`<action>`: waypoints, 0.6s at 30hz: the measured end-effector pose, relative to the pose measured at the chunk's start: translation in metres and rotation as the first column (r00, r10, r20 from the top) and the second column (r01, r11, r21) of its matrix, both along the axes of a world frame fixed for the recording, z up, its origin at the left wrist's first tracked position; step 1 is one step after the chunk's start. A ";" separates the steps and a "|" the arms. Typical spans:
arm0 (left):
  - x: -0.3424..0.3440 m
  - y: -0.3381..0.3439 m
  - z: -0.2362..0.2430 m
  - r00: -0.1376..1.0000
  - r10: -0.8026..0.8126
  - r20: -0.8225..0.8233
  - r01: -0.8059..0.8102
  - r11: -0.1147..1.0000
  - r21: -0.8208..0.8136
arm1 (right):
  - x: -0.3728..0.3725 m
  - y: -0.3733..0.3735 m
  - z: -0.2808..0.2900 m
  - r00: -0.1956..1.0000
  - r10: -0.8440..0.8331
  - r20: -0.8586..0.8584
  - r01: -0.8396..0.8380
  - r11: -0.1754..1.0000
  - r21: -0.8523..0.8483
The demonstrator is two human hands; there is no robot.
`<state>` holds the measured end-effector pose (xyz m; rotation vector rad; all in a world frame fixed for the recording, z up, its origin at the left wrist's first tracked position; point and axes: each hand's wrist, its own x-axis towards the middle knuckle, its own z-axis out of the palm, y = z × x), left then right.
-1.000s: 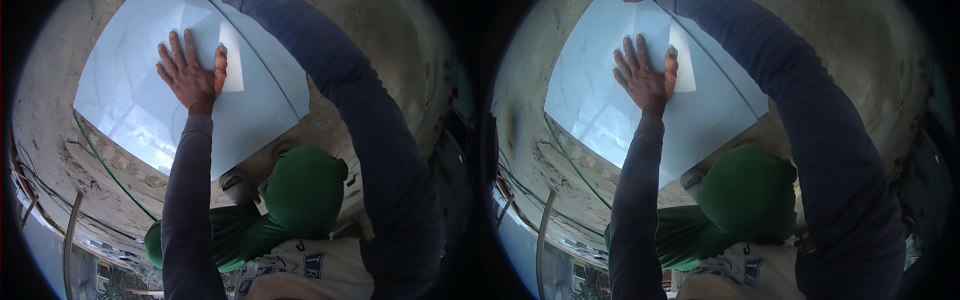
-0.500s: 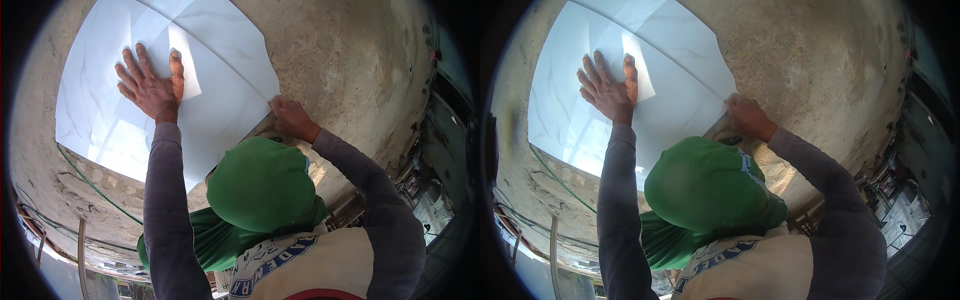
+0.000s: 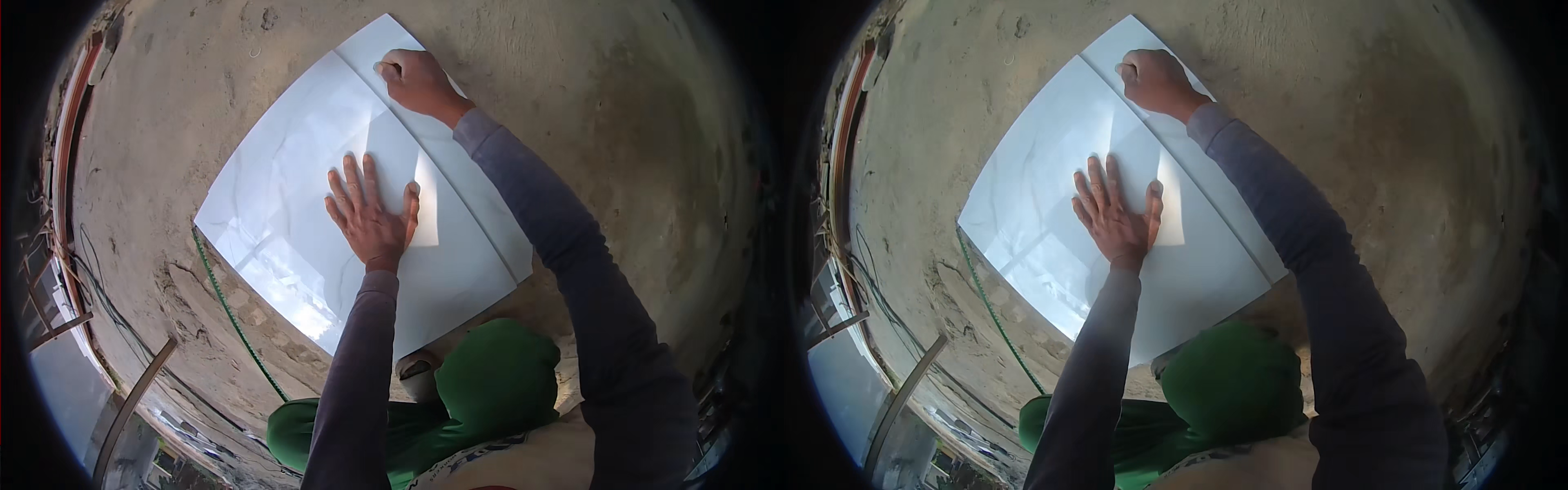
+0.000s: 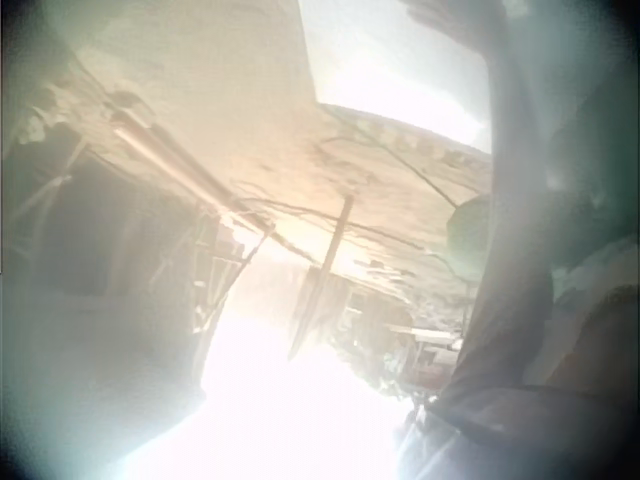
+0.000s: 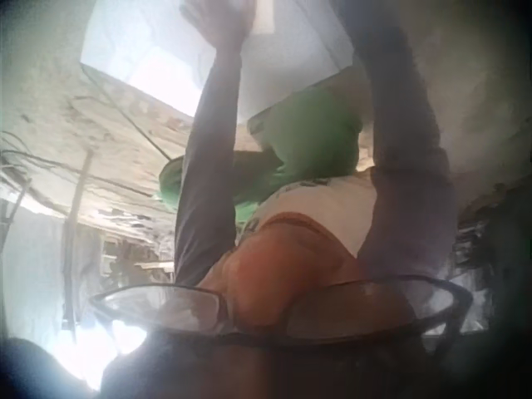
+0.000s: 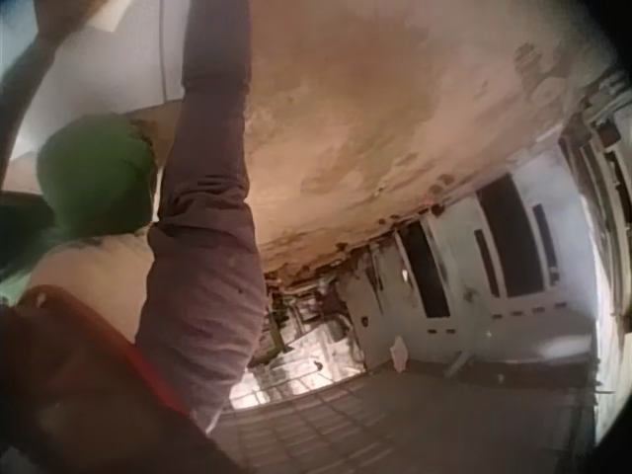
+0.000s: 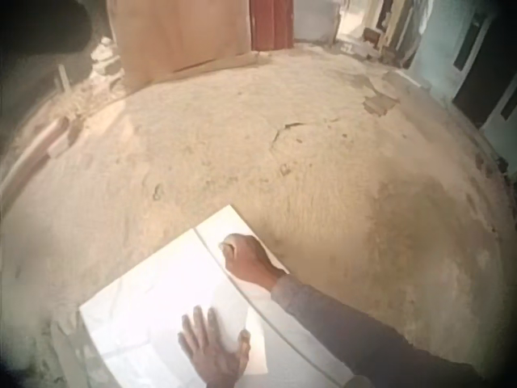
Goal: The person measures a tile with a measuring tape, marks it with a pencil, then picks up and handles the tile and other tile pieces, eventually using an angle grinder to cut the tile while holding it by hand.
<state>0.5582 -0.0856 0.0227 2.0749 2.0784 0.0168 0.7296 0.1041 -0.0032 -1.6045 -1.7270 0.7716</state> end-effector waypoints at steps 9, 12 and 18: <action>-0.011 0.000 -0.004 0.999 -0.003 0.051 0.002 1.000 0.003 | -0.046 0.099 -0.009 0.954 0.213 0.210 -0.199 0.976 -0.084; -0.011 -0.001 -0.003 0.998 -0.007 0.060 0.007 1.000 0.005 | -0.047 0.098 -0.014 0.949 0.201 0.241 -0.209 0.978 0.007; 0.008 -0.001 -0.009 0.995 -0.032 0.093 0.033 0.999 -0.006 | -0.038 0.103 0.002 0.901 0.240 0.362 -0.287 0.955 0.081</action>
